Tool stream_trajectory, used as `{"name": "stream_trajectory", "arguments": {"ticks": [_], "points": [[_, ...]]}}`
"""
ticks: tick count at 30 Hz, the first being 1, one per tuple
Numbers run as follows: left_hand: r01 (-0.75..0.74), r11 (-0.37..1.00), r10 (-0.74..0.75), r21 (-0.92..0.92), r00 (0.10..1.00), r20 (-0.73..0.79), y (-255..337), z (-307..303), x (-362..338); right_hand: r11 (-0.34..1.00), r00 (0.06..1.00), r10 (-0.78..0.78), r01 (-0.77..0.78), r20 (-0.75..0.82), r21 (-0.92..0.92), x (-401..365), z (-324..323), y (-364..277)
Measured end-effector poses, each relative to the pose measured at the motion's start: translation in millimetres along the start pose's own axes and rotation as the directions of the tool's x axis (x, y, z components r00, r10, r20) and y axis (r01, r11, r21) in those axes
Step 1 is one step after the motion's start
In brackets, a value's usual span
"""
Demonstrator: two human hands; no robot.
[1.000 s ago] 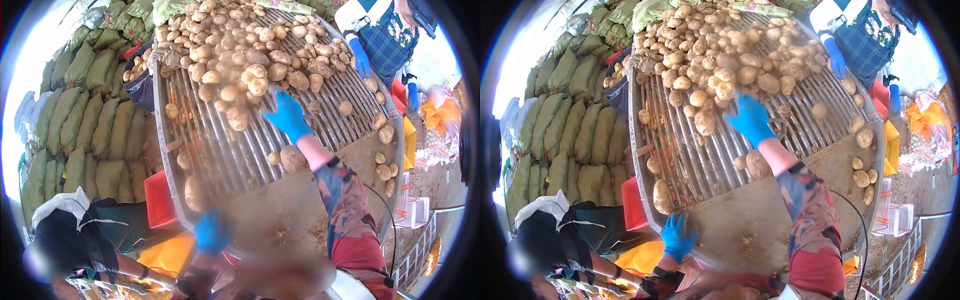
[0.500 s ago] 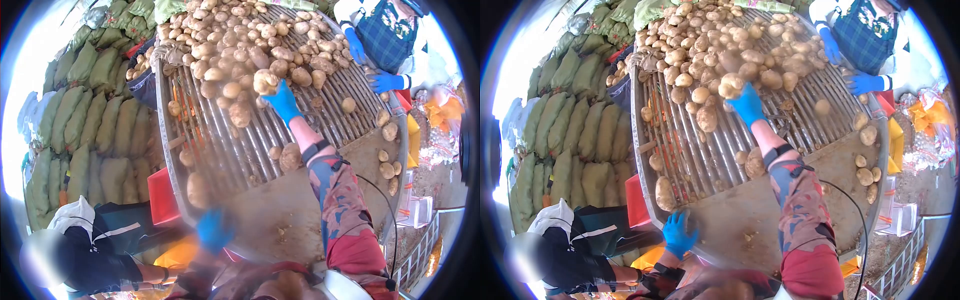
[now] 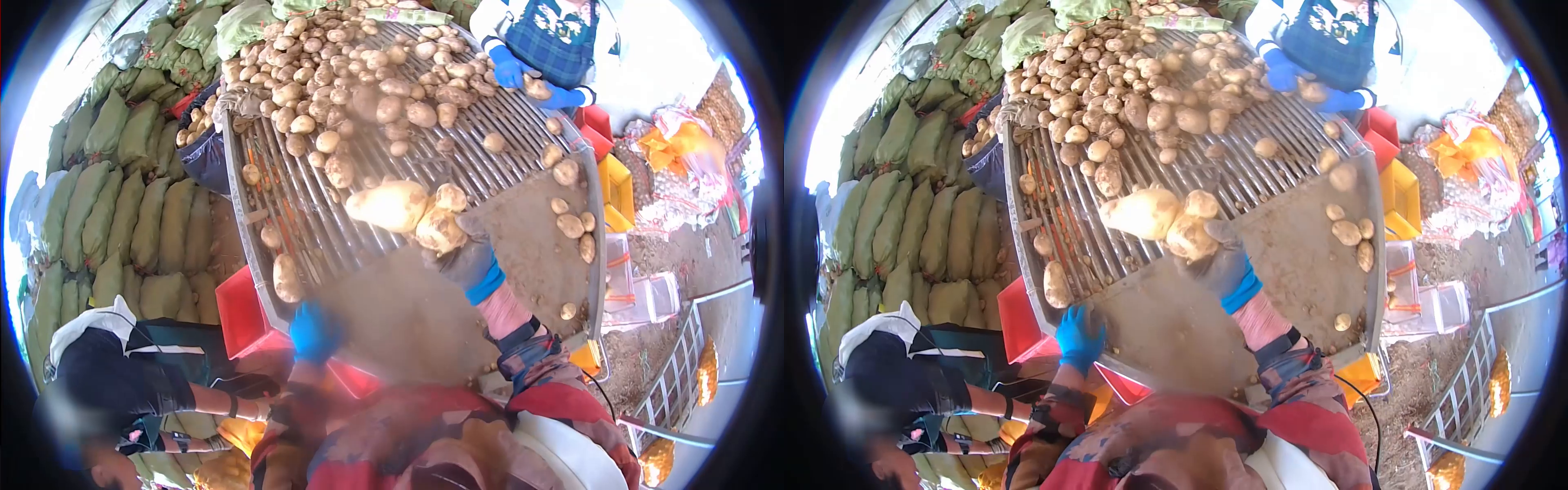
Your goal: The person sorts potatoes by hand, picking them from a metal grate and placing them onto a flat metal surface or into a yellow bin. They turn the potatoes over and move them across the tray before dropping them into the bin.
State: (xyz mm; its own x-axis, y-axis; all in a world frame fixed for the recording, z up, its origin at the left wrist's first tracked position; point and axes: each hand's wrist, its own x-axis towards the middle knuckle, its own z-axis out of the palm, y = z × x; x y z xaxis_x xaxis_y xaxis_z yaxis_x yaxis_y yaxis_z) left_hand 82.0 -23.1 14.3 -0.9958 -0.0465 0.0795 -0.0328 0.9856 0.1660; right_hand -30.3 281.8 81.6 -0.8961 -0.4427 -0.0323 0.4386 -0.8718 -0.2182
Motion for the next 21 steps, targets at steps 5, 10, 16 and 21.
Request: {"name": "stream_trajectory", "arguments": {"ticks": [5, 10, 16, 21], "points": [[0.067, 0.989, -0.065, -0.134, 0.998, 0.014, -15.0, 19.1, 4.9, 0.993, 0.999, 0.019, -0.023, -0.036, -0.119, -58.1, -7.7, 15.0], [-0.111, 0.202, -0.025, -0.973, 0.993, -0.118, 45.6, -35.7, -9.2, 0.863, 1.0, -0.017, 0.014, -0.001, -0.505, -101.5, 13.0, 8.5], [-0.357, 0.469, 0.465, -0.808, 0.878, -0.118, 93.5, -82.8, -21.3, 0.62, 0.981, 0.107, 0.063, 0.164, -0.782, -124.2, 43.5, 11.2], [-0.454, 0.653, 0.404, -0.605, 0.886, -0.228, 114.0, -96.2, -49.9, 0.667, 0.938, 0.18, 0.104, 0.296, -0.738, -129.9, 40.1, 10.1]]}}
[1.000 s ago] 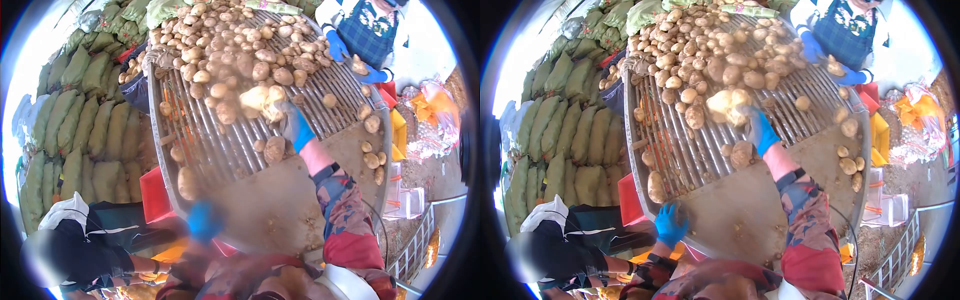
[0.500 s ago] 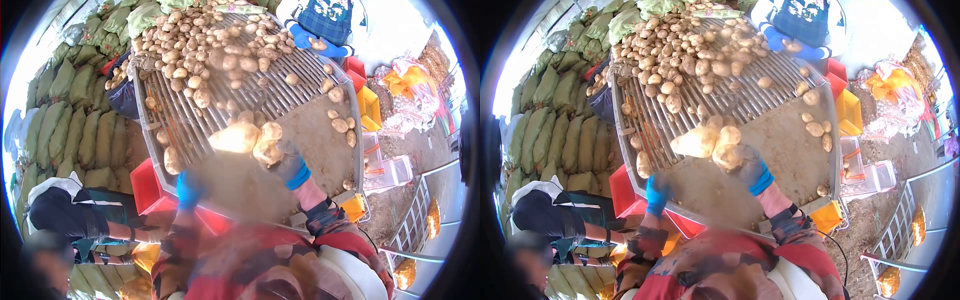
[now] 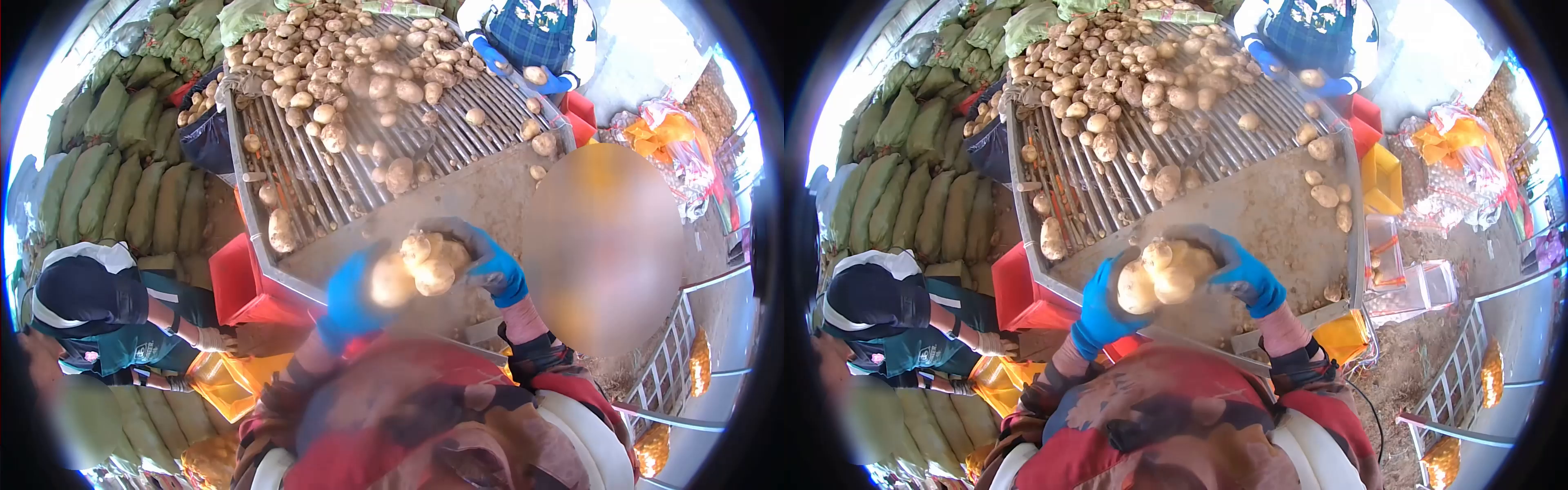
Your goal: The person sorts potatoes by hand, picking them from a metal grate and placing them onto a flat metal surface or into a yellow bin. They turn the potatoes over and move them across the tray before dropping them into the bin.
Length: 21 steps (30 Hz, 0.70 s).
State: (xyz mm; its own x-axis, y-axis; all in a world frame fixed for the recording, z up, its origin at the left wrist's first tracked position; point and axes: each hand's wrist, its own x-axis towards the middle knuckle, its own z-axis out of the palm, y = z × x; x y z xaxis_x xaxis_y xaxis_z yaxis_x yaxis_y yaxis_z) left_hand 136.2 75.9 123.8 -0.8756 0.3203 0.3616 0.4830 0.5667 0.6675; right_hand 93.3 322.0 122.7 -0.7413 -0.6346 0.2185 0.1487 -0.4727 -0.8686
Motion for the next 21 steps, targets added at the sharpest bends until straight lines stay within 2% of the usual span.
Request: {"name": "stream_trajectory", "arguments": {"ticks": [3, 6, 9, 10, 12, 14, 15, 17, 19, 20, 21], "points": [[0.028, 0.983, -0.006, 0.179, 0.993, -0.122, 5.8, -3.0, -5.9, 0.996, 0.988, -0.013, -0.002, -0.154, -0.094, -2.4, 7.1, 2.5], [-0.07, 0.962, 0.135, 0.265, 0.963, -0.234, 3.9, -3.7, -6.8, 0.99, 0.96, -0.141, 0.141, -0.243, -0.019, -0.7, 12.2, 26.2], [0.015, 0.983, 0.033, 0.182, 0.965, -0.259, 4.3, -2.8, -12.8, 0.969, 0.954, -0.18, 0.131, -0.238, -0.21, 0.3, 29.5, 21.2], [0.056, 0.988, -0.021, 0.142, 0.97, -0.241, 5.0, -3.2, -14.9, 0.92, 0.948, -0.221, 0.124, -0.23, -0.371, 1.7, 33.0, 18.9], [0.138, 0.989, -0.124, 0.061, 0.973, -0.195, 6.5, -3.5, -19.3, 0.745, 0.935, -0.297, 0.097, -0.197, -0.66, 5.2, 37.8, 12.7], [0.23, 0.969, -0.239, -0.086, 0.964, -0.116, 6.4, -1.5, -25.5, 0.377, 0.909, -0.416, 0.147, -0.025, -0.914, 10.2, 44.5, 4.0], [0.271, 0.949, -0.284, -0.159, 0.957, -0.065, 5.6, 0.5, -29.4, 0.154, 0.893, -0.445, 0.155, 0.072, -0.976, 11.8, 47.9, 2.5], [0.267, 0.944, -0.281, -0.195, 0.958, -0.047, -7.9, 11.0, -43.4, 0.321, 0.907, -0.418, 0.197, 0.048, -0.926, 12.9, 48.0, 13.9], [0.316, 0.866, -0.326, -0.387, 0.944, 0.041, -19.9, 19.9, -52.6, 0.458, 0.93, -0.368, 0.165, -0.017, -0.873, 10.9, 45.1, 24.2], [0.26, 0.903, -0.264, -0.342, 0.964, 0.034, -15.2, 21.0, -47.9, 0.482, 0.921, -0.384, 0.141, -0.065, -0.865, 7.8, 46.2, 24.8], [0.353, 0.856, -0.356, -0.379, 0.932, 0.066, -25.9, 26.8, -53.6, 0.568, 0.931, -0.35, 0.124, -0.103, -0.814, 4.7, 47.7, 24.7]]}}
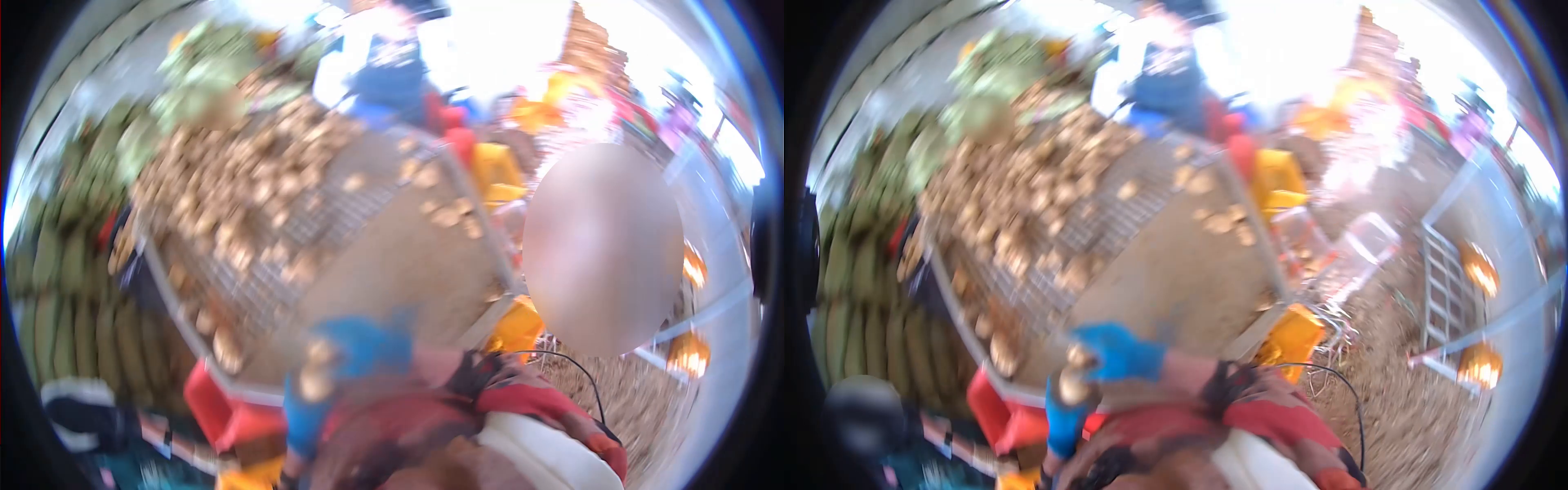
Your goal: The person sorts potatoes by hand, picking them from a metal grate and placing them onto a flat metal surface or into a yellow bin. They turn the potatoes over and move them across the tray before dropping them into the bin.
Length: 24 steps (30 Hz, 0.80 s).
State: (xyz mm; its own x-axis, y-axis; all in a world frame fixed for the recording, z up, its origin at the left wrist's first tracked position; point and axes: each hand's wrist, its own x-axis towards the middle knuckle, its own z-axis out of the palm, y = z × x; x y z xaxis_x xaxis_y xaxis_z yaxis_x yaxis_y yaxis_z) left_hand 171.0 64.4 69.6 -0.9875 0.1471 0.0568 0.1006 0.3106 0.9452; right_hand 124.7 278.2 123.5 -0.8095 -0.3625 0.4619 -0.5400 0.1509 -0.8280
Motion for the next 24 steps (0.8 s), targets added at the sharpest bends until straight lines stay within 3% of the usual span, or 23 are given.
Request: {"name": "stream_trajectory", "arguments": {"ticks": [2, 3, 6, 9, 12, 18, 21, 24], "points": [[-0.214, 0.957, 0.218, 0.196, 0.976, 0.002, -11.9, -0.1, 6.3, 0.98, 0.995, 0.104, -0.105, 0.014, 0.172, -7.7, -0.9, -5.1], [-0.14, 0.938, 0.163, 0.316, 0.985, -0.048, -1.0, 2.2, 3.0, 0.974, 0.985, 0.152, -0.163, 0.078, 0.155, -5.7, 3.2, 6.5], [-0.26, 0.932, 0.229, 0.253, 0.962, 0.146, 43.4, 1.1, 0.8, 0.899, 0.93, 0.292, -0.347, 0.224, 0.269, -7.7, -4.1, 31.2], [-0.318, 0.926, 0.246, 0.201, 0.916, 0.318, 50.4, -7.3, 2.5, 0.902, 0.902, 0.241, -0.344, 0.359, 0.259, -14.0, -18.1, 45.5], [-0.325, 0.936, 0.235, 0.139, 0.866, 0.441, 56.3, 9.3, 13.2, 0.738, 0.904, 0.258, -0.412, 0.34, 0.534, -37.2, -19.2, 53.9], [-0.293, 0.956, 0.228, 0.027, 0.795, 0.562, 60.7, 38.5, 25.1, 0.665, 0.896, 0.336, -0.445, 0.292, 0.6, -58.1, -18.3, 39.0], [-0.281, 0.96, 0.232, -0.012, 0.769, 0.596, 59.1, 42.3, 27.8, 0.711, 0.915, 0.362, -0.394, 0.176, 0.583, -65.0, -5.3, 40.7], [-0.266, 0.963, 0.236, -0.043, 0.752, 0.615, 56.0, 41.8, 29.2, 0.709, 0.838, 0.514, -0.535, 0.184, 0.459, -66.2, 5.1, 41.9]]}}
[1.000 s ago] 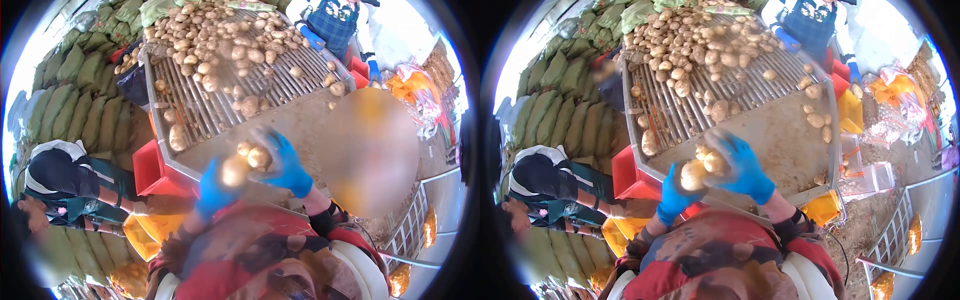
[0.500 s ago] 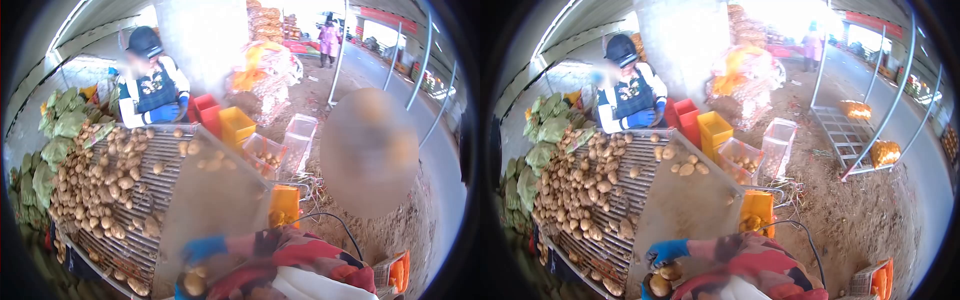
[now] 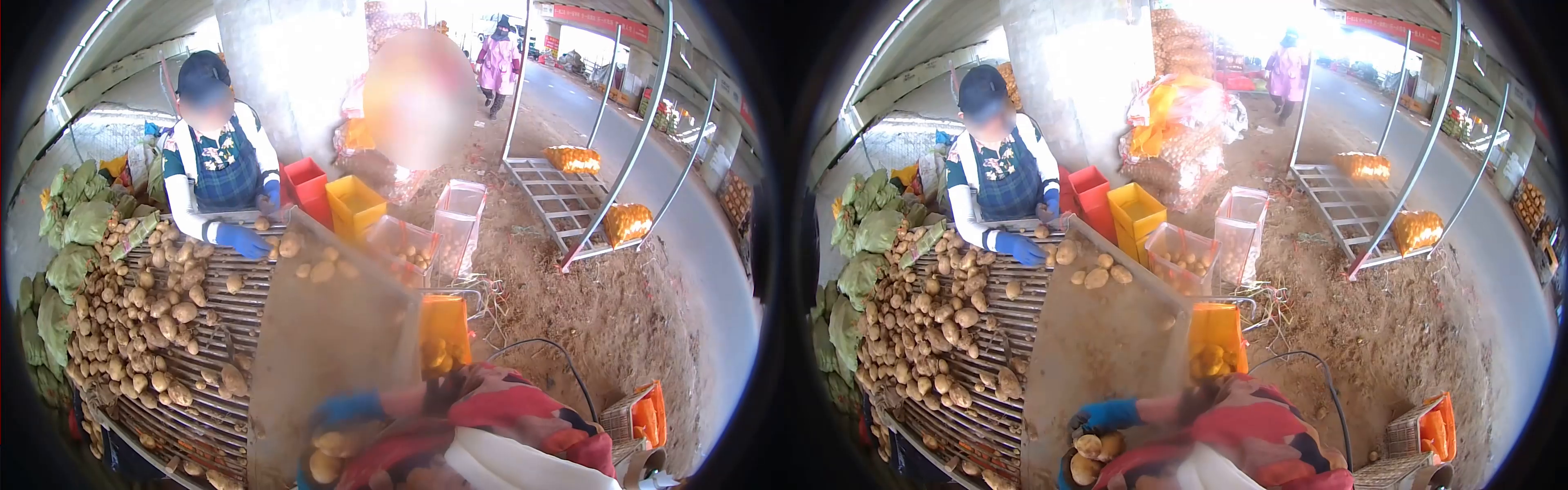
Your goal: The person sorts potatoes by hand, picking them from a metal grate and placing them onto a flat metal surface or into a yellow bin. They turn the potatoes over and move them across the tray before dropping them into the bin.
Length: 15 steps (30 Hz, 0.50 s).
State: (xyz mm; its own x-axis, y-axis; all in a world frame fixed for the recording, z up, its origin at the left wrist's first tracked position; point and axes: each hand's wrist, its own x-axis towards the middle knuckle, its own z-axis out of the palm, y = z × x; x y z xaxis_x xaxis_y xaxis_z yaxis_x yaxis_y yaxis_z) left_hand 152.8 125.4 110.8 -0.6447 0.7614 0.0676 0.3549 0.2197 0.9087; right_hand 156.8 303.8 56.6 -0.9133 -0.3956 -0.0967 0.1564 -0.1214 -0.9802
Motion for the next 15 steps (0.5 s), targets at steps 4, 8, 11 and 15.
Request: {"name": "stream_trajectory", "arguments": {"ticks": [4, 8, 11, 15], "points": [[-0.013, 0.999, 0.014, -0.041, 1.0, 0.02, -6.5, -3.4, -3.0, 0.968, 0.974, -0.216, 0.204, -0.073, -0.145, -7.8, 13.5, -13.2], [-0.014, 0.996, 0.017, -0.09, 0.999, 0.027, -13.7, -12.1, -14.1, 0.993, 0.994, -0.105, 0.102, -0.037, -0.064, -22.8, 23.1, -23.1], [-0.014, 0.991, 0.017, -0.135, 1.0, 0.023, -2.9, -22.4, -21.1, 0.994, 0.999, 0.023, -0.027, -0.038, -0.11, -10.4, 11.3, 1.6], [-0.017, 0.982, 0.017, -0.186, 1.0, -0.005, -24.8, -34.3, -42.2, 0.911, 0.997, -0.081, 0.072, -0.004, -0.406, 5.4, 5.9, 12.5]]}}
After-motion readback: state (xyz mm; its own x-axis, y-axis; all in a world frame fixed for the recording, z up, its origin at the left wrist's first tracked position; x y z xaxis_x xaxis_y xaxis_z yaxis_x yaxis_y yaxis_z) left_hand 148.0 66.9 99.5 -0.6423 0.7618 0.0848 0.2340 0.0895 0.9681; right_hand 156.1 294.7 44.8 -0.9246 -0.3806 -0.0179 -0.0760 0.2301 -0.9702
